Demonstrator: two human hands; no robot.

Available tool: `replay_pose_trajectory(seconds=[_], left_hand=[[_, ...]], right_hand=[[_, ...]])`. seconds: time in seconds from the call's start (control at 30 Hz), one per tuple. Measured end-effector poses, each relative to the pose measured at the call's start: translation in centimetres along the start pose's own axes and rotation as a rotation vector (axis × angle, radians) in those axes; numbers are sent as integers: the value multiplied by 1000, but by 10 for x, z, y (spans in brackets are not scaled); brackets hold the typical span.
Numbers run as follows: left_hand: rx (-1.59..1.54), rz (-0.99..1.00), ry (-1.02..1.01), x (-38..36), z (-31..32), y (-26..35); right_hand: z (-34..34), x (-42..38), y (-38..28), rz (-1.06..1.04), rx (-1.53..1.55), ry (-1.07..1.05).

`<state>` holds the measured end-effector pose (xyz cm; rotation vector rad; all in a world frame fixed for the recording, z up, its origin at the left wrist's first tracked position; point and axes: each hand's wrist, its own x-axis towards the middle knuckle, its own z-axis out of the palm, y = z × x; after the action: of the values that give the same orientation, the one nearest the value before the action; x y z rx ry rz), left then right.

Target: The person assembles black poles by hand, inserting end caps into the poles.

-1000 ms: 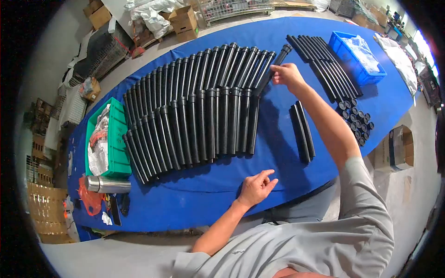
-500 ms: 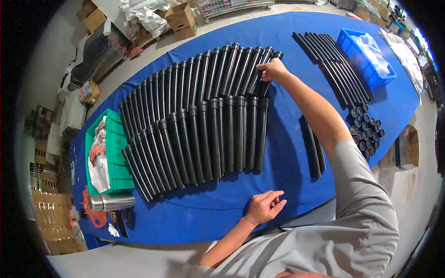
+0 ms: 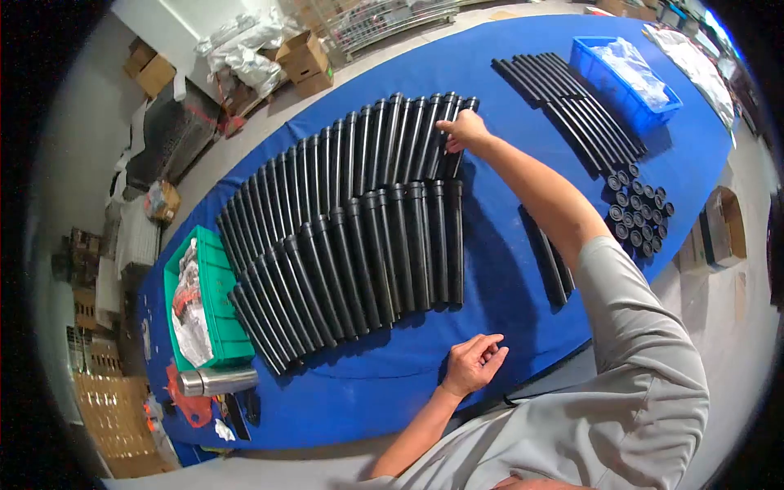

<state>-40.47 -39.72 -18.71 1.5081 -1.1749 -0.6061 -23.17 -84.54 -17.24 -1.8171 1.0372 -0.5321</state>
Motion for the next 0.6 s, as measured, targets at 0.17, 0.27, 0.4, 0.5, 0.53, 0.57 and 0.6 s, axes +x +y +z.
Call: replay_pose_trajectory(seconds=[0.17, 0.27, 0.4, 0.5, 0.53, 0.57, 0.6], left_hand=[[54, -21, 6, 0, 0, 4], [80, 4, 36, 1, 4, -4], [130, -10, 48, 0, 4, 3], [118, -58, 47, -2, 5, 0], [117, -72, 44, -2, 5, 0], [117, -86, 41, -3, 6, 0], [115, -83, 44, -4, 8, -1]], right_hand=[[-33, -40, -8, 96, 143, -61], [-56, -55, 7, 87, 88, -99], [-108, -116, 17, -115, 5, -62], [-148, -172, 27, -249, -87, -7], [-158, -190, 35, -323, -152, 27], [-164, -211, 42, -339, -187, 50], [-167, -223, 62, -434, -262, 96]])
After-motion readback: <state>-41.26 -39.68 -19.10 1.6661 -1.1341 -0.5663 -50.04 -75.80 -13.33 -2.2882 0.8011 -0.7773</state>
